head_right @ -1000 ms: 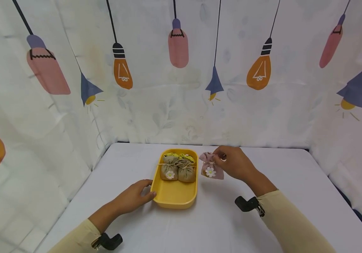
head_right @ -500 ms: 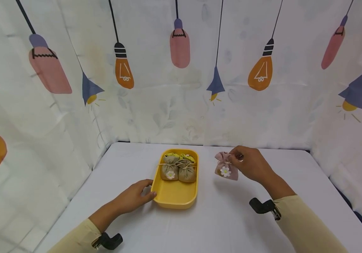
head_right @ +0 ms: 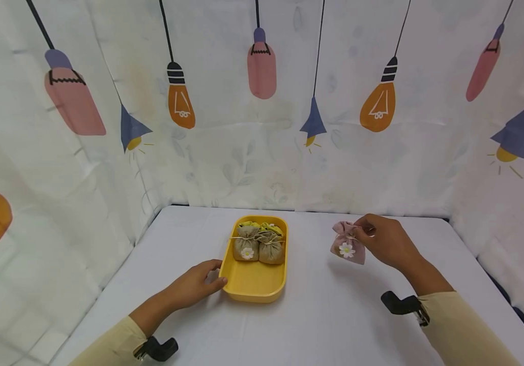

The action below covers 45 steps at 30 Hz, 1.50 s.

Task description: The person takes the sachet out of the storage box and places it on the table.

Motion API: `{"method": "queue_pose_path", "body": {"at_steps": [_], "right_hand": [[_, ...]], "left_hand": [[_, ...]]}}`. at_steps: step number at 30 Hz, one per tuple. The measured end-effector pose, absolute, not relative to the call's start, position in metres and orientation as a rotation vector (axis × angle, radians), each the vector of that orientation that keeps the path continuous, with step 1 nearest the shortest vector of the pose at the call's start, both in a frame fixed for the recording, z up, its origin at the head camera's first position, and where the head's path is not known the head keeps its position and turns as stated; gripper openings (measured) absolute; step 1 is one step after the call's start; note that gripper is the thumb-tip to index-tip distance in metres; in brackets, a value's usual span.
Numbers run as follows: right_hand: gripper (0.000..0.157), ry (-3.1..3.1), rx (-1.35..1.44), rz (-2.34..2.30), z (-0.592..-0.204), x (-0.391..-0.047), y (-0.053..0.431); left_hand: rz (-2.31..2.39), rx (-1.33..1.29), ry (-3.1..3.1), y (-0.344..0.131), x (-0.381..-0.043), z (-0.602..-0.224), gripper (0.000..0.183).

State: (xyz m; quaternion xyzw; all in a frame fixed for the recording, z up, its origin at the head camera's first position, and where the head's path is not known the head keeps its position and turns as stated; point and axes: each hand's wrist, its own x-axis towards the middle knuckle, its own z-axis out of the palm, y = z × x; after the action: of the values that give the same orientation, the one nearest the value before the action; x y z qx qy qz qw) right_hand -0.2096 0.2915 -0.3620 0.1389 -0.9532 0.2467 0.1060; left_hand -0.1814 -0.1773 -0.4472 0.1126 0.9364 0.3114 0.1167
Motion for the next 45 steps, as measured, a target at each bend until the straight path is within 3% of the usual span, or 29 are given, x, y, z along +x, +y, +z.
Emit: {"method": "queue_pose_path", "body": {"at_steps": [29,45], "right_hand": [[0.037,-2.862,0.279,0.705,-0.373,-0.204,0.338],[0.036,-2.907,0.241,0.778,-0.378,-0.211,0.332]], "left_hand": [[0.907,0.285,2.744,-0.177,-0.182,-0.445,0.062],[0.939,0.281,2.72,-0.178,-0.183,-0.447,0.061]]}}
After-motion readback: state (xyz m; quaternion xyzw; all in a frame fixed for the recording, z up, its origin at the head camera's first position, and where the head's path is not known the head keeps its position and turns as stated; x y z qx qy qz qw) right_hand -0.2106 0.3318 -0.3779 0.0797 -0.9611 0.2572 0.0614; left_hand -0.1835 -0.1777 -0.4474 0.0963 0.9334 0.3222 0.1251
